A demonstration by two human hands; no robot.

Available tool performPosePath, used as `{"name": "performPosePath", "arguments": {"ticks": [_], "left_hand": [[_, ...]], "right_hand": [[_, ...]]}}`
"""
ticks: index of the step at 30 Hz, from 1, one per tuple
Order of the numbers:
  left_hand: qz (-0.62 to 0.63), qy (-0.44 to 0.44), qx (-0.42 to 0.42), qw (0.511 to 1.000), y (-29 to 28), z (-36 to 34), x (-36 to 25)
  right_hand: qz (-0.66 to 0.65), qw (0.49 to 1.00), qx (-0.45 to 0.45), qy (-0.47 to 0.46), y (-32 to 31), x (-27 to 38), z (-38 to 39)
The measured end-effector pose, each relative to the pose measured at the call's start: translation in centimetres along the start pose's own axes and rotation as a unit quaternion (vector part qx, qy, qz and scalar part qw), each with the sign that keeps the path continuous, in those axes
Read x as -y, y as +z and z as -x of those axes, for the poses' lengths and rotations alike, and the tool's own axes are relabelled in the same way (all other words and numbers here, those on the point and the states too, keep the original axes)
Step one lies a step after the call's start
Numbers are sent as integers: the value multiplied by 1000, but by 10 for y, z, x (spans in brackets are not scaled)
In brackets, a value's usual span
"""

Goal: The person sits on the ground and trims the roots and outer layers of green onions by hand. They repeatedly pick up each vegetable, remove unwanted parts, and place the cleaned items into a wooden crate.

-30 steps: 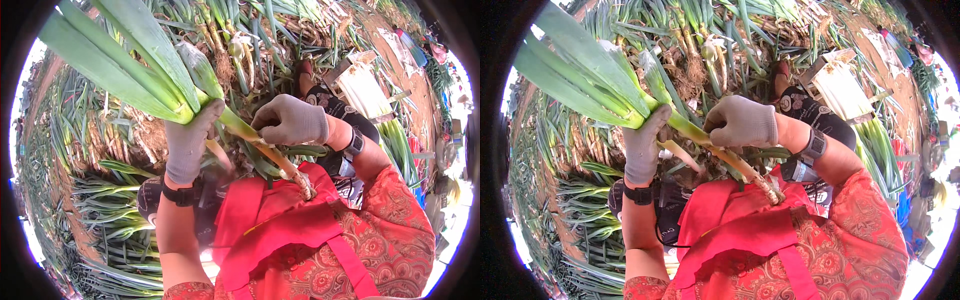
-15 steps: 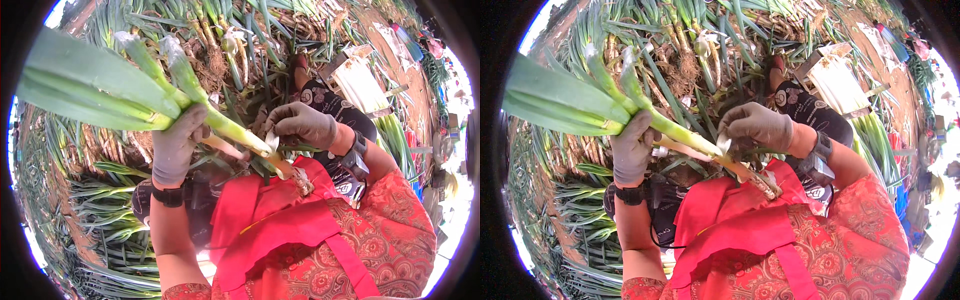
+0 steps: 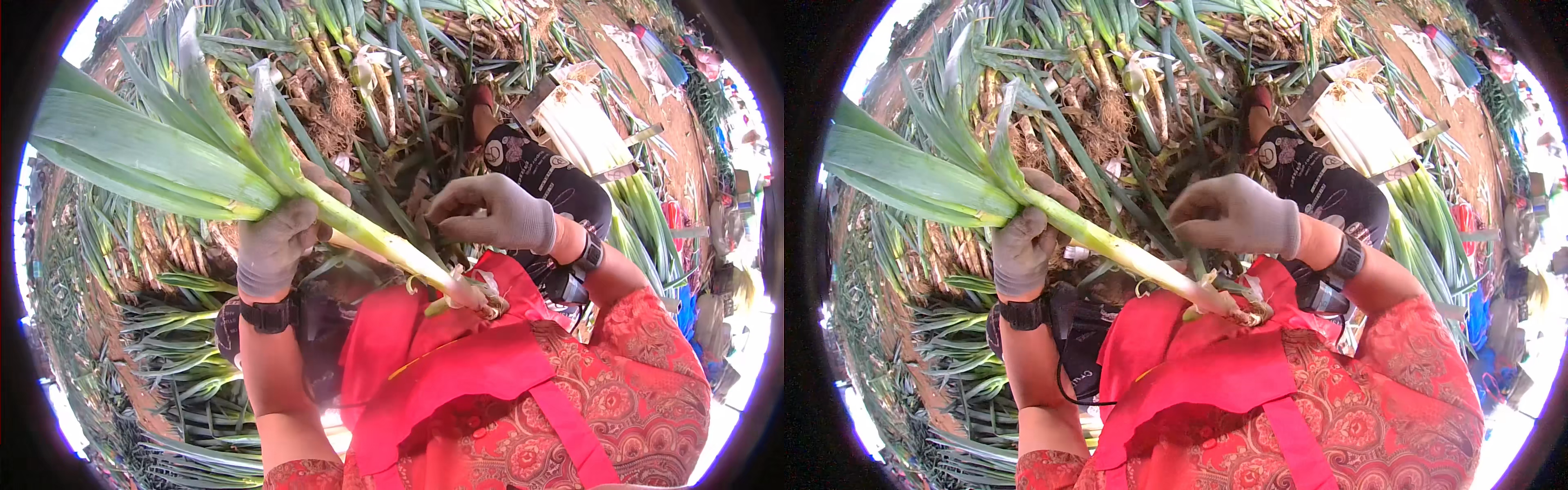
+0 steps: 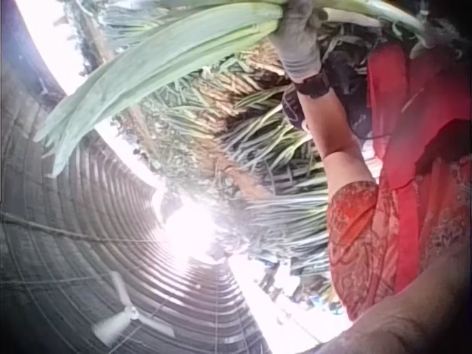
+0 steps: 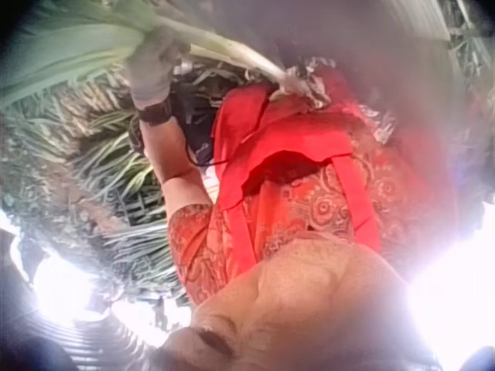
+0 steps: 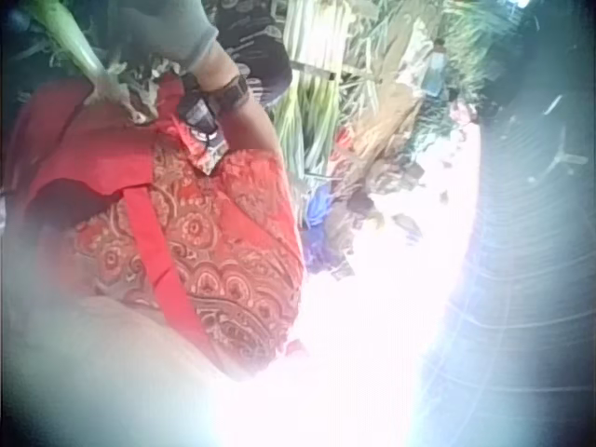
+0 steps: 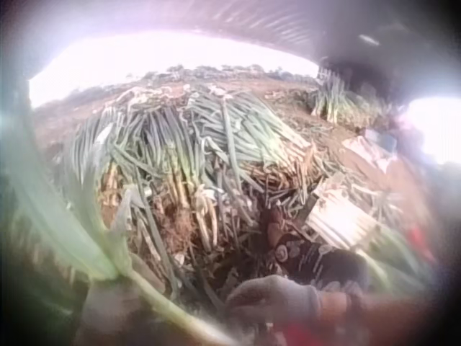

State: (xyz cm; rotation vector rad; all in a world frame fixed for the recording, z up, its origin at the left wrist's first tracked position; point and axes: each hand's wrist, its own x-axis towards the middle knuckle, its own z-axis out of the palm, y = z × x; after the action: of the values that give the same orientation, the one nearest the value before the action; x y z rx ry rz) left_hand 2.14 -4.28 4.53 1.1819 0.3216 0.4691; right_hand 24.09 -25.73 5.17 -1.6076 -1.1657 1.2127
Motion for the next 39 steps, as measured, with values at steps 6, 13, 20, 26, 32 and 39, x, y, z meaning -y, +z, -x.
{"name": "performPosePath", "arguments": {"ticks": [6,13,20,26,32,39], "left_hand": [[26,-7,15,1000,4,-7,-4],[73,3,71,995,1,-6,-3],[61,-18,90,994,0,-8,-4],[60,1,54,997,2,-8,2],[-76,31,-122,989,9,-4,12],[10,113,-177,978,13,-22,-2]], "right_hand": [[-32,996,74,-33,16,33,-18],[-107,987,113,47,29,28,-27],[-83,936,340,28,62,-37,-36],[499,824,240,122,48,-83,-13],[59,994,4,88,-1,-47,-2],[-227,960,157,-56,28,-20,-15]]}}
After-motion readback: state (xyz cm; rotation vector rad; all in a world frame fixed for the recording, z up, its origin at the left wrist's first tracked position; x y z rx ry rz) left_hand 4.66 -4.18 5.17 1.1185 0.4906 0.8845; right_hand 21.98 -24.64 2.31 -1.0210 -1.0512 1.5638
